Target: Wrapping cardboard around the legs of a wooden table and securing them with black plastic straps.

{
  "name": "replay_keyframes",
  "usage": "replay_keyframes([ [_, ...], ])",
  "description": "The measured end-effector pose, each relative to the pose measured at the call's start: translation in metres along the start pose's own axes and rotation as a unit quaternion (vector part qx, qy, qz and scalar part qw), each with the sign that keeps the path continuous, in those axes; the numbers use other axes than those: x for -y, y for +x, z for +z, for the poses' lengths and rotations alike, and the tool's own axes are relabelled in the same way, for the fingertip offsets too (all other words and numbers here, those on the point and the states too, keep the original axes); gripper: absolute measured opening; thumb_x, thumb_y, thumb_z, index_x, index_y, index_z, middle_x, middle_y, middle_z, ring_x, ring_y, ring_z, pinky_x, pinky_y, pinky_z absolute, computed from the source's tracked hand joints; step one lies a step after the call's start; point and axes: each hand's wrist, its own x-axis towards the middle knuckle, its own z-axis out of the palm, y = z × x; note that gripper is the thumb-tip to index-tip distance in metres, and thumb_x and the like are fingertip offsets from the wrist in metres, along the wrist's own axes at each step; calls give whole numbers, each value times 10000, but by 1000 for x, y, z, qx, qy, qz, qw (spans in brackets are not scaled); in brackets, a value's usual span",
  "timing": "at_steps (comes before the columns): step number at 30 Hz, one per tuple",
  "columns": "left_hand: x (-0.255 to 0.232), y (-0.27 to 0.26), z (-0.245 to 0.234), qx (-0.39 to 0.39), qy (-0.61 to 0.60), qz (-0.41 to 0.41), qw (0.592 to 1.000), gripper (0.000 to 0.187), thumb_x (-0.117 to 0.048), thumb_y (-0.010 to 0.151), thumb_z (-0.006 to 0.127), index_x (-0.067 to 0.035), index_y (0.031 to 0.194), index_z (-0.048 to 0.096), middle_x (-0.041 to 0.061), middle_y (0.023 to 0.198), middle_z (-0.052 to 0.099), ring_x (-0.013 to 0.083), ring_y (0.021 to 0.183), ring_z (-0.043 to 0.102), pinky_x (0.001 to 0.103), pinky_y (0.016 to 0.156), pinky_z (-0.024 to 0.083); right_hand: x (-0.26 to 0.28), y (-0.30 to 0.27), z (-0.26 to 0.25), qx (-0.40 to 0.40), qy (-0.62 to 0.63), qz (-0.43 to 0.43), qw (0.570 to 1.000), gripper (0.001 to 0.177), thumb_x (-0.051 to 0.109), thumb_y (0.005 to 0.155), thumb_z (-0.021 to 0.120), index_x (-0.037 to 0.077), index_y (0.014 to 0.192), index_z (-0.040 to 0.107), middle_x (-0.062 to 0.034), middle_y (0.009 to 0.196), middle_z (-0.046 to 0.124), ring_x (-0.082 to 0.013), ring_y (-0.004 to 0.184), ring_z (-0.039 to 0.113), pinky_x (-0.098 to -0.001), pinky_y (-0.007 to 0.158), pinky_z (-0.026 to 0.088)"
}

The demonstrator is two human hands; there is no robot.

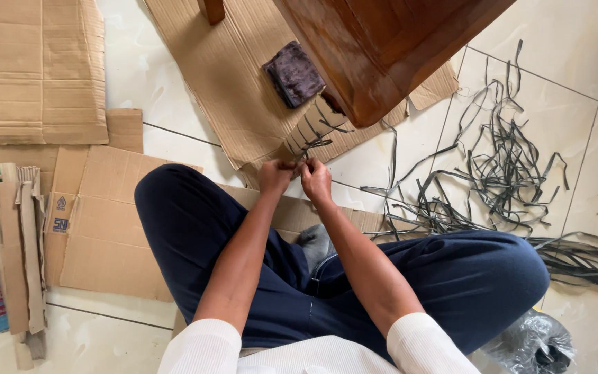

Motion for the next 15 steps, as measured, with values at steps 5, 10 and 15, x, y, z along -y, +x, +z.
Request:
replay_keyframes([
  [5,-21,-9,-13,-28,87,54,994,208,-206,753,787,-62,903,781,170,873,759,352,857,739,446,758,570,13,-13,-7,-17,-93,-161,982,151,165,906,695,55,1007,718,-165,933,711,-389,878,674,-472,767,529],
  [10,-19,-4,-15,-24,152,60,986,230,-277,797,774,-64,885,775,178,902,742,386,891,716,492,758,558,22,-20,-13,-12,-163,-206,965,91,134,936,675,114,1010,724,-134,961,668,-400,888,633,-493,745,504],
  [15,-25,-3,-13,-9,115,66,991,307,-354,824,751,-62,918,742,173,915,752,379,921,706,476,782,540,35,-19,-17,-24,-168,-217,961,70,162,916,702,128,960,744,-115,909,683,-381,894,650,-479,753,514],
])
